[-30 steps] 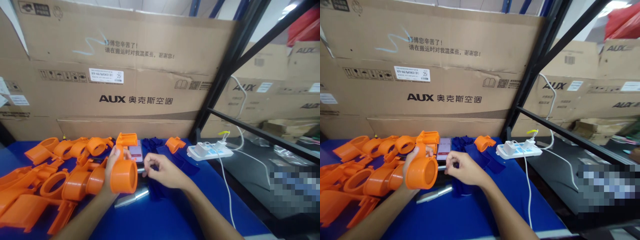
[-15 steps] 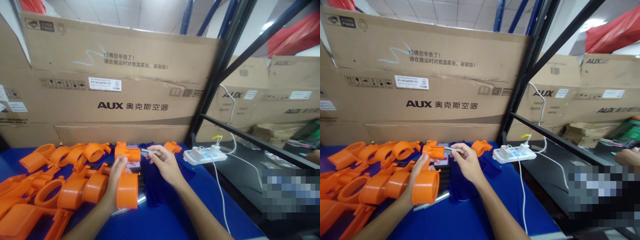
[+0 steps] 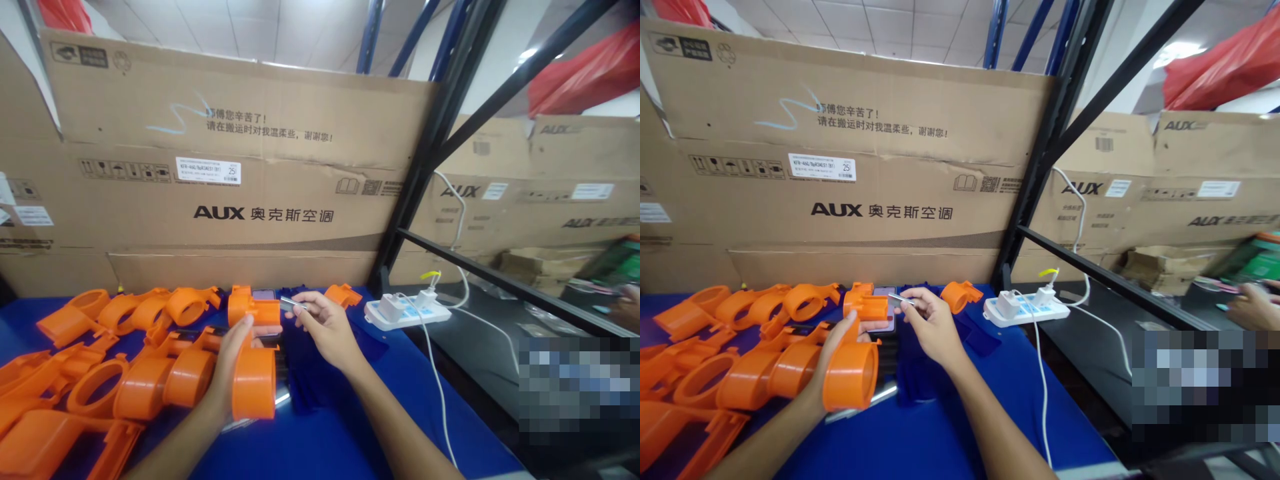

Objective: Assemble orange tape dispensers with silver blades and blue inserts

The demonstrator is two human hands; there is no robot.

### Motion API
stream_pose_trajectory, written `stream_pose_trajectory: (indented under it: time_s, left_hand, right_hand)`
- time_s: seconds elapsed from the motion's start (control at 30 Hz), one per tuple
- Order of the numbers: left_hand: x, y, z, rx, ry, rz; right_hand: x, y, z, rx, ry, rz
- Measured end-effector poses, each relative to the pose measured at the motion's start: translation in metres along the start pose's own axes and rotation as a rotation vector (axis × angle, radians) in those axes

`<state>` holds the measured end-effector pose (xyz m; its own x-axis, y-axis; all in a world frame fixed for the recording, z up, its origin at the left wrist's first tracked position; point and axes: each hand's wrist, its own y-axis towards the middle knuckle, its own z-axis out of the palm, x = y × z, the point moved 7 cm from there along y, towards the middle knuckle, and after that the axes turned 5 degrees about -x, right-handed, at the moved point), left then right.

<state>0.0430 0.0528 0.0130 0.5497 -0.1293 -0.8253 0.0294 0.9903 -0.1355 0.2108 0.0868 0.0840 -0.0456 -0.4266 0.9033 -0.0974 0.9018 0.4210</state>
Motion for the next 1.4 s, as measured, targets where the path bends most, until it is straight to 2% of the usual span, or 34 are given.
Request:
stream_pose_trajectory:
  time_s: [0.07,0.2,0.3,0.4,0.53,0.77,0.87,0.97,1.13,1.3,1.4]
  left_hand:
    - [-0.001,0.001,-0.002,-0.025,0.064,0.0]
    - [-0.01,0.004,-0.008,-0.1,0.241,0.104]
    - [-0.013,0.004,-0.007,-0.095,0.32,0.161]
    - [-0.013,0.002,-0.005,-0.073,0.321,0.203]
    - [-0.008,0.001,-0.003,-0.076,0.332,0.193]
    - [-0.012,0.001,-0.01,-0.179,0.294,0.216]
    - [-0.018,0.002,-0.012,-0.193,0.29,0.257]
    - [-0.019,0.003,-0.011,-0.167,0.259,0.243]
    - [-0.017,0.001,-0.009,-0.13,0.25,0.232]
    - [-0.005,0.002,-0.009,-0.116,0.24,0.151]
    - [-0.005,0.006,-0.01,-0.118,0.28,0.161]
  right_hand:
    - [0.003,0.0,0.0,0.01,-0.015,-0.027]
    - [0.01,-0.003,-0.002,0.003,-0.203,-0.13]
    - [0.011,-0.004,-0.002,0.014,-0.29,-0.173]
    - [0.007,-0.004,0.0,0.02,-0.266,-0.175]
    - [-0.002,-0.003,0.002,0.019,-0.233,-0.148]
    - [-0.005,0.002,-0.011,-0.152,-0.1,-0.077]
    - [-0.004,0.002,-0.011,-0.124,-0.102,-0.061]
    - [-0.003,0.001,-0.01,-0.108,-0.109,-0.072]
    - [0.002,-0.002,-0.002,-0.044,-0.099,-0.14]
    - [0.007,-0.007,0.009,0.03,-0.197,-0.208]
    - [0.01,-0.01,0.013,0.07,-0.232,-0.239]
